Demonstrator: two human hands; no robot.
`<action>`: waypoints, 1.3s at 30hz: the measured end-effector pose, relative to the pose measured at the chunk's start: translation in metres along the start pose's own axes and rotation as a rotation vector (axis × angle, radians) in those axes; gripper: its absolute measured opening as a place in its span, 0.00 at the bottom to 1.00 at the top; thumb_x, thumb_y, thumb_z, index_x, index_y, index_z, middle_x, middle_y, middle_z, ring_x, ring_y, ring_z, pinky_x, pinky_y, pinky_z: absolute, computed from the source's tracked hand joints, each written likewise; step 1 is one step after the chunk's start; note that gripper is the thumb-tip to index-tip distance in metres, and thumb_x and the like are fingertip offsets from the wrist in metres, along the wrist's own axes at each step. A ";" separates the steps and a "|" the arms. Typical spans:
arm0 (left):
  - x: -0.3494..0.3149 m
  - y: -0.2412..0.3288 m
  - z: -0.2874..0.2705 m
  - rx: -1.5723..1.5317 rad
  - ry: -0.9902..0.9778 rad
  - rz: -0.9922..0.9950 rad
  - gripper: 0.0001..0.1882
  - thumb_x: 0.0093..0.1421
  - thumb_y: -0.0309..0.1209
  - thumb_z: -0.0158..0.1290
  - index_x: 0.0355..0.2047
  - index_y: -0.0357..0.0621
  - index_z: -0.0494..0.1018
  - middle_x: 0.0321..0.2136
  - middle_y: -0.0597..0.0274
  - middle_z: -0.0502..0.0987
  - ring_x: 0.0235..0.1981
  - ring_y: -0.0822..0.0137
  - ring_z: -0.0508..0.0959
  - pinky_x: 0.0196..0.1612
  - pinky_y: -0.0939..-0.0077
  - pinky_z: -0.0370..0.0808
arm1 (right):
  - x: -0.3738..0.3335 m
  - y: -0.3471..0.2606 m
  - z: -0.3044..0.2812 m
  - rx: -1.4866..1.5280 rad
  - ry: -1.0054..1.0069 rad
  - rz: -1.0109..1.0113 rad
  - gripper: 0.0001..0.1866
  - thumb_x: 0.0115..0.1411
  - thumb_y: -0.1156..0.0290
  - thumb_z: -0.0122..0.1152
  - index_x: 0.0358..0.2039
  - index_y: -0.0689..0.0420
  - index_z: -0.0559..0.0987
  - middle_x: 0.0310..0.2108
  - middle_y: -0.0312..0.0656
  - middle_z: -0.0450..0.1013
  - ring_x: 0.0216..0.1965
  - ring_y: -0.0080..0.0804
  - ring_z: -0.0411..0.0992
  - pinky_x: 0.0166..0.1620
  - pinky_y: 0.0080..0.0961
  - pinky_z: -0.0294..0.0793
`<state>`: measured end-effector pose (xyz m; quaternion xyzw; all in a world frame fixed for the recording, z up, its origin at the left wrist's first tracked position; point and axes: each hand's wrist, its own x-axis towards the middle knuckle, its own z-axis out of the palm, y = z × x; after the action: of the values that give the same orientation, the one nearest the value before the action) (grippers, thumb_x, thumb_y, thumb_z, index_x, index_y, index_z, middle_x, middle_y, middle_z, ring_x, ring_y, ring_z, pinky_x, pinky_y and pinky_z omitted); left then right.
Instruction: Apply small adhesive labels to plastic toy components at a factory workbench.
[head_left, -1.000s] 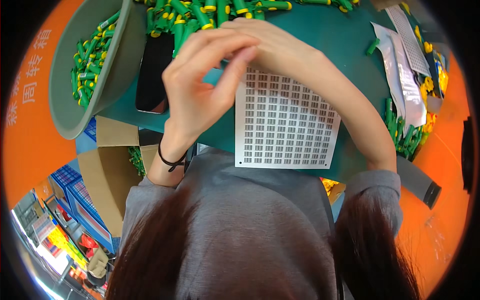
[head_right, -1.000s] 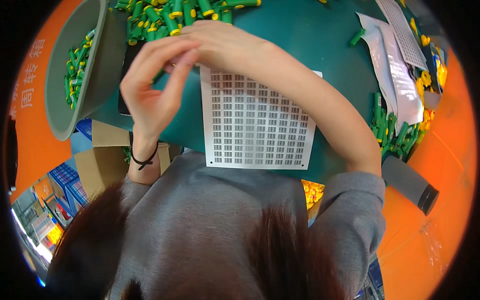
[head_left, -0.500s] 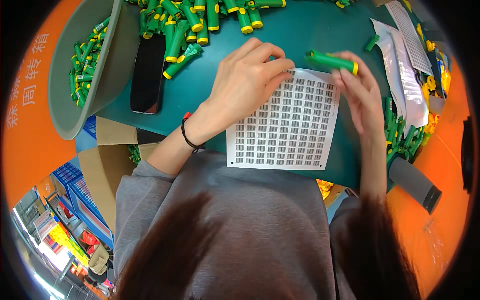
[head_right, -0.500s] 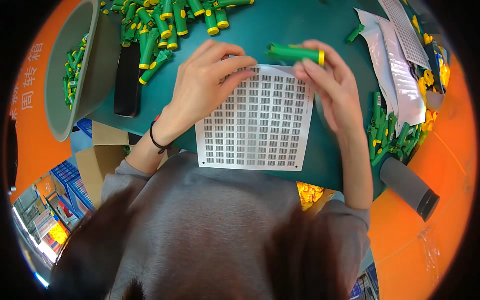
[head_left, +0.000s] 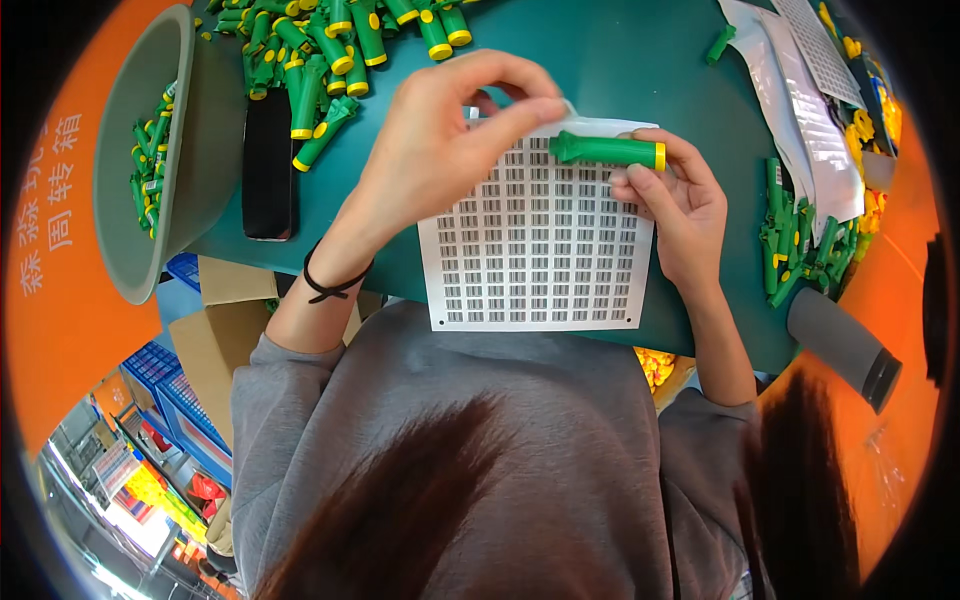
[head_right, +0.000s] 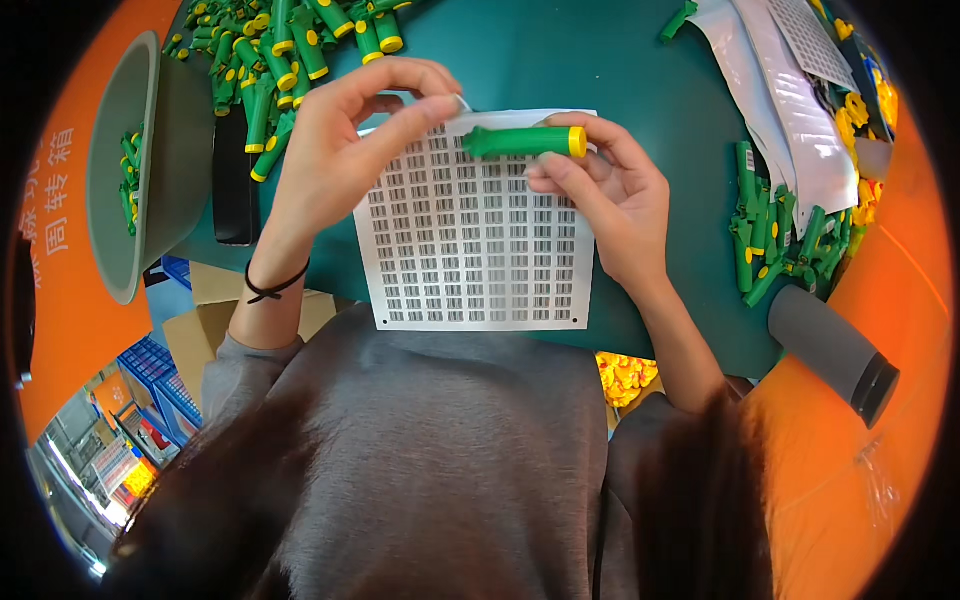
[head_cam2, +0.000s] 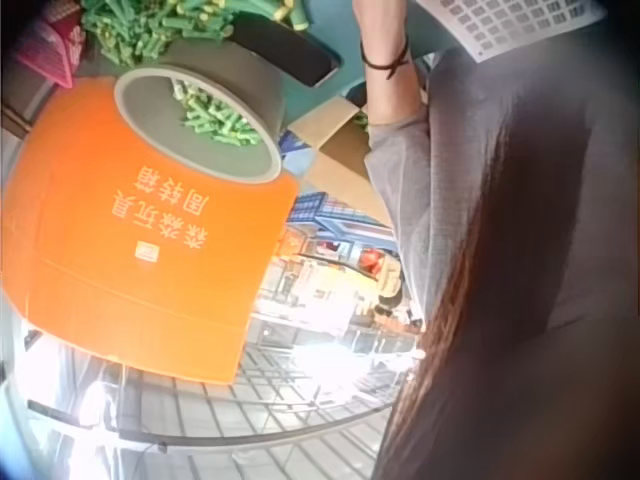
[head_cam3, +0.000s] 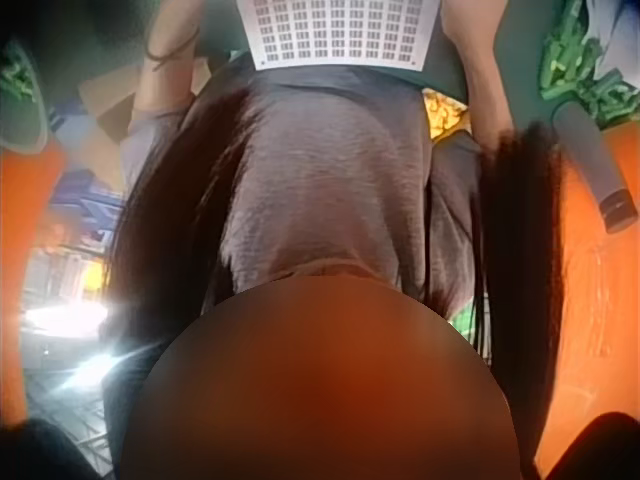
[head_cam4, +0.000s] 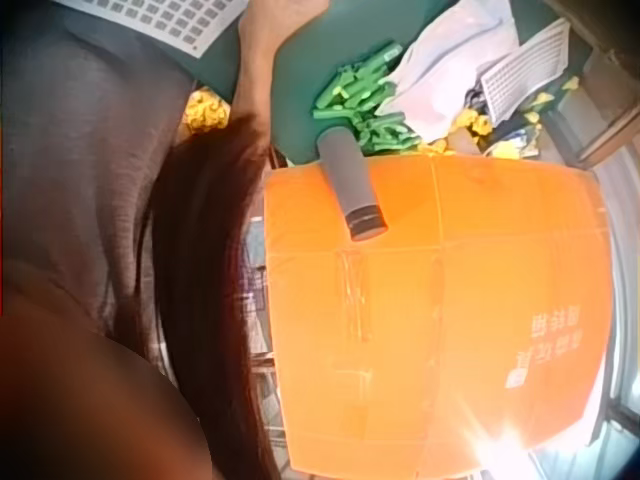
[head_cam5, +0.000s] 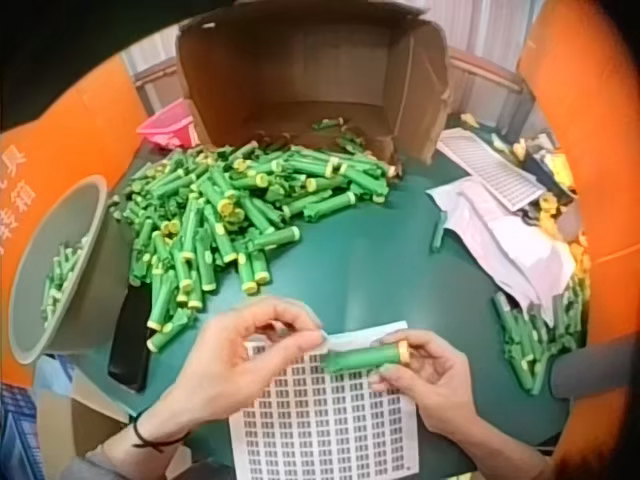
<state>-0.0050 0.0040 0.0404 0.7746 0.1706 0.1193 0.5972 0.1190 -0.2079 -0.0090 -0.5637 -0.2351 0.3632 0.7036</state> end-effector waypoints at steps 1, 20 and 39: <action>-0.001 0.008 0.004 0.048 -0.047 0.093 0.05 0.62 0.26 0.59 0.37 0.37 0.79 0.40 0.62 0.81 0.37 0.77 0.78 0.41 0.82 0.76 | -0.002 -0.001 0.003 0.002 0.000 0.003 0.18 0.65 0.83 0.56 0.55 0.66 0.72 0.48 0.45 0.73 0.42 0.28 0.77 0.48 0.22 0.80; -0.001 0.034 0.024 0.195 -0.209 0.173 0.07 0.61 0.26 0.61 0.34 0.34 0.79 0.36 0.60 0.82 0.34 0.72 0.80 0.42 0.78 0.78 | -0.011 -0.005 0.010 -0.075 -0.058 -0.191 0.20 0.62 0.86 0.60 0.55 0.71 0.73 0.49 0.49 0.75 0.48 0.33 0.77 0.52 0.29 0.80; -0.023 0.018 0.002 0.040 -0.332 -0.167 0.15 0.64 0.41 0.60 0.37 0.39 0.81 0.28 0.62 0.81 0.30 0.77 0.76 0.36 0.80 0.72 | 0.010 -0.015 0.011 -0.460 -0.335 -0.369 0.22 0.52 0.80 0.69 0.50 0.64 0.79 0.54 0.45 0.66 0.55 0.36 0.66 0.59 0.32 0.64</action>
<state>-0.0227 -0.0116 0.0578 0.7785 0.1356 -0.0637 0.6096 0.1209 -0.1955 0.0075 -0.5881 -0.5212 0.2550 0.5634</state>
